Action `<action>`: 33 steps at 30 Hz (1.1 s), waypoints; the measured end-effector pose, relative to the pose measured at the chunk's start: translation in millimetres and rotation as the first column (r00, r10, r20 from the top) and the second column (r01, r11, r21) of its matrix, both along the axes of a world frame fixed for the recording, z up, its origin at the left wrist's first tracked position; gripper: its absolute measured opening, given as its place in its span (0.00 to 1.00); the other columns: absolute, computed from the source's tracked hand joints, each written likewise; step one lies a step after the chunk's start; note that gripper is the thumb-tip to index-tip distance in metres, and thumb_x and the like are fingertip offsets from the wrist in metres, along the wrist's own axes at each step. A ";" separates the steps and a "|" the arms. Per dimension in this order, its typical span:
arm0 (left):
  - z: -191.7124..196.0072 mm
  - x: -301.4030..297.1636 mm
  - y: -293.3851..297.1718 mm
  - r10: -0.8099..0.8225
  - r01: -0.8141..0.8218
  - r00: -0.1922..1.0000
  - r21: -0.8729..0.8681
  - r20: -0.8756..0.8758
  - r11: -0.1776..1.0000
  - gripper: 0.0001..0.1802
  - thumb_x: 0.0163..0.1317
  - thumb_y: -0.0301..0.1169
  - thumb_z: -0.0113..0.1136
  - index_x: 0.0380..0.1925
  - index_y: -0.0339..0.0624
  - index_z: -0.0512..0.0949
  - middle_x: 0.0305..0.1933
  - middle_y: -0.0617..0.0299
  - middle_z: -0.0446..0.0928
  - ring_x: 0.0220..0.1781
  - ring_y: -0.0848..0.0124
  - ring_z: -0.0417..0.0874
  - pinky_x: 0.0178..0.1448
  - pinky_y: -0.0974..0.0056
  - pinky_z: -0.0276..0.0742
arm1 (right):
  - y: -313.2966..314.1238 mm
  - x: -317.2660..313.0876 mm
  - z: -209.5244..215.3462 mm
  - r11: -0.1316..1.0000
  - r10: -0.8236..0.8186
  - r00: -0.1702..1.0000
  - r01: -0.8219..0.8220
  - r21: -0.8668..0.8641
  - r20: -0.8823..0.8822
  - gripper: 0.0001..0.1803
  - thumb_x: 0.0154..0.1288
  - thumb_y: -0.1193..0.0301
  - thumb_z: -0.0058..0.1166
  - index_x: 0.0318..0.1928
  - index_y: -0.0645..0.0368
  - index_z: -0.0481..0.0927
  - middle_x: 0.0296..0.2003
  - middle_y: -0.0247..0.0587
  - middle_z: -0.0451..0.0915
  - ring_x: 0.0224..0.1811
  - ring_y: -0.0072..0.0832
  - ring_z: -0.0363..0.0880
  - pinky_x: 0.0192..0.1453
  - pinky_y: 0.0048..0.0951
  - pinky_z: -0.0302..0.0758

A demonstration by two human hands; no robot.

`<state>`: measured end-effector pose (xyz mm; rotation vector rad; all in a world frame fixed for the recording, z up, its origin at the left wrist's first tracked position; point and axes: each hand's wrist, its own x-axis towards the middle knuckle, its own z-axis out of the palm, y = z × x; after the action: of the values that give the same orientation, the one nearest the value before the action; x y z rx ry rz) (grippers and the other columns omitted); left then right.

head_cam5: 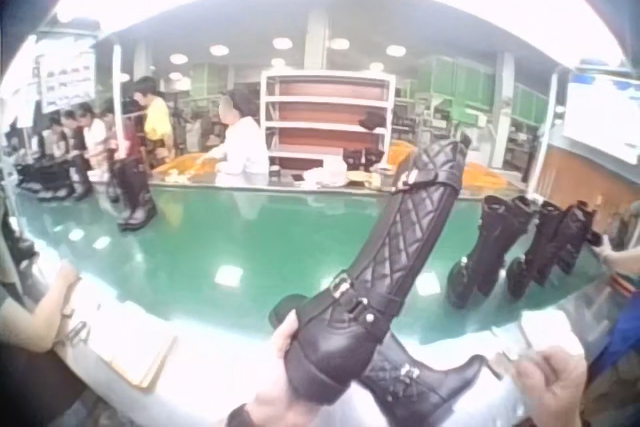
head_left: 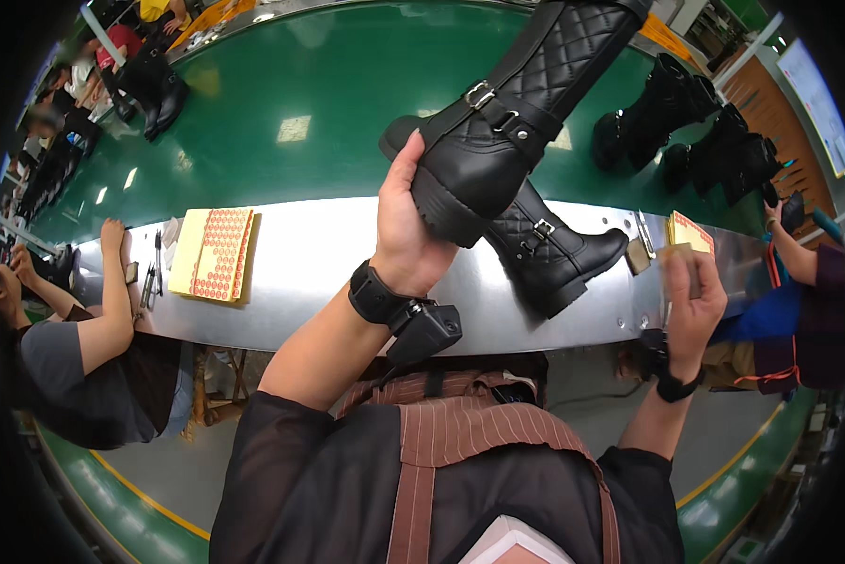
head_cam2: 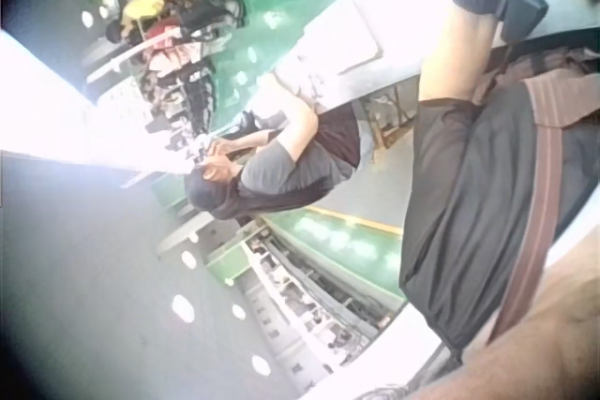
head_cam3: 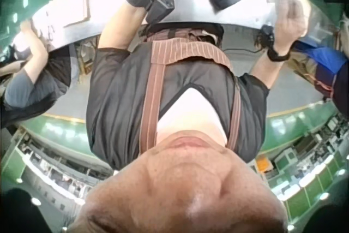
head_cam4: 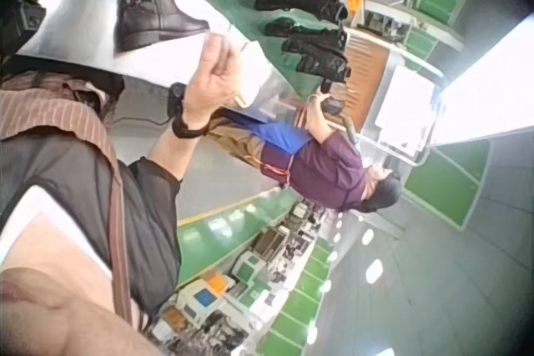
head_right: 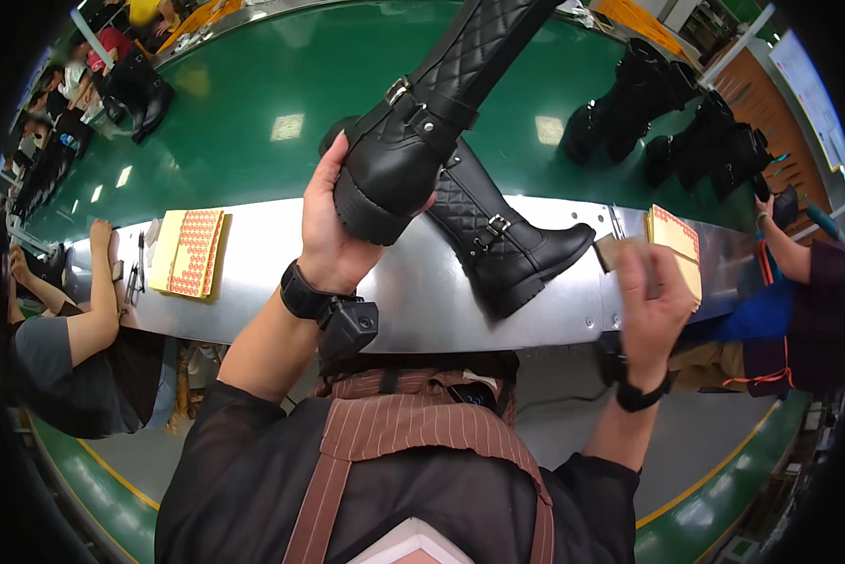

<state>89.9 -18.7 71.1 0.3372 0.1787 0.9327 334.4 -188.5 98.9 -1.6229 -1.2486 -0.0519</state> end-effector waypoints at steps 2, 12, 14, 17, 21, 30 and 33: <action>2.4 8.9 -3.7 -0.010 0.013 0.999 0.057 -0.042 0.998 0.27 0.71 0.48 0.38 0.60 0.39 0.67 0.57 0.50 0.74 0.55 0.58 0.79 0.59 0.49 0.75 | 9.8 -45.7 8.1 0.978 0.199 0.964 -0.207 0.031 0.176 0.09 0.55 0.73 0.65 0.28 0.62 0.77 0.19 0.36 0.72 0.21 0.27 0.70 0.31 0.28 0.68; 9.2 24.5 -22.0 0.008 -0.006 1.000 0.058 -0.024 0.998 0.22 0.70 0.43 0.46 0.56 0.41 0.62 0.53 0.53 0.75 0.53 0.63 0.80 0.58 0.59 0.75 | 59.0 -103.2 19.5 0.915 0.216 0.812 -0.362 0.178 0.542 0.14 0.48 0.72 0.68 0.21 0.53 0.72 0.15 0.28 0.67 0.17 0.28 0.66 0.26 0.29 0.59; 4.2 27.6 -24.9 0.084 -0.078 0.991 0.062 -0.104 0.995 0.24 0.71 0.45 0.41 0.56 0.37 0.68 0.53 0.54 0.77 0.52 0.63 0.80 0.59 0.60 0.74 | 60.3 -104.4 15.1 0.928 0.180 0.803 -0.330 0.173 0.567 0.14 0.49 0.72 0.67 0.20 0.52 0.70 0.15 0.28 0.67 0.17 0.27 0.66 0.28 0.29 0.59; 6.5 34.7 -38.7 0.287 -0.251 0.928 0.172 -0.236 0.953 0.21 0.71 0.42 0.45 0.58 0.43 0.64 0.52 0.58 0.75 0.51 0.66 0.79 0.58 0.61 0.74 | 72.3 -112.5 14.8 0.948 0.122 0.798 -0.270 0.170 0.590 0.14 0.51 0.71 0.64 0.20 0.52 0.69 0.16 0.29 0.68 0.19 0.26 0.67 0.30 0.28 0.59; 6.6 33.9 -38.1 0.388 -0.339 0.893 0.227 -0.229 0.913 0.21 0.70 0.39 0.47 0.60 0.51 0.59 0.54 0.61 0.71 0.53 0.68 0.76 0.57 0.62 0.73 | 83.2 -118.5 17.2 0.967 0.096 0.771 -0.222 0.123 0.630 0.14 0.54 0.70 0.61 0.20 0.51 0.68 0.15 0.30 0.67 0.20 0.28 0.69 0.31 0.28 0.60; -6.9 13.7 -17.7 0.164 -0.163 0.975 0.020 -0.149 0.987 0.24 0.70 0.40 0.45 0.62 0.42 0.58 0.57 0.51 0.72 0.55 0.60 0.79 0.58 0.58 0.77 | 34.1 -88.0 6.1 0.876 0.480 0.643 -0.321 -0.359 0.597 0.13 0.53 0.72 0.61 0.20 0.53 0.70 0.14 0.31 0.67 0.17 0.29 0.67 0.30 0.31 0.60; 4.7 9.2 -15.0 0.011 -0.010 0.998 0.016 -0.059 1.000 0.27 0.71 0.47 0.38 0.57 0.37 0.69 0.54 0.50 0.77 0.51 0.57 0.81 0.58 0.53 0.77 | 36.5 -90.0 17.2 0.955 0.252 0.795 -0.297 -0.008 0.552 0.11 0.52 0.72 0.65 0.22 0.54 0.74 0.15 0.28 0.67 0.17 0.29 0.67 0.30 0.30 0.59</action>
<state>99.1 -33.7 75.9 0.3790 0.2279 0.9355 244.4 -152.0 116.1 -1.3795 -1.8923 -0.4071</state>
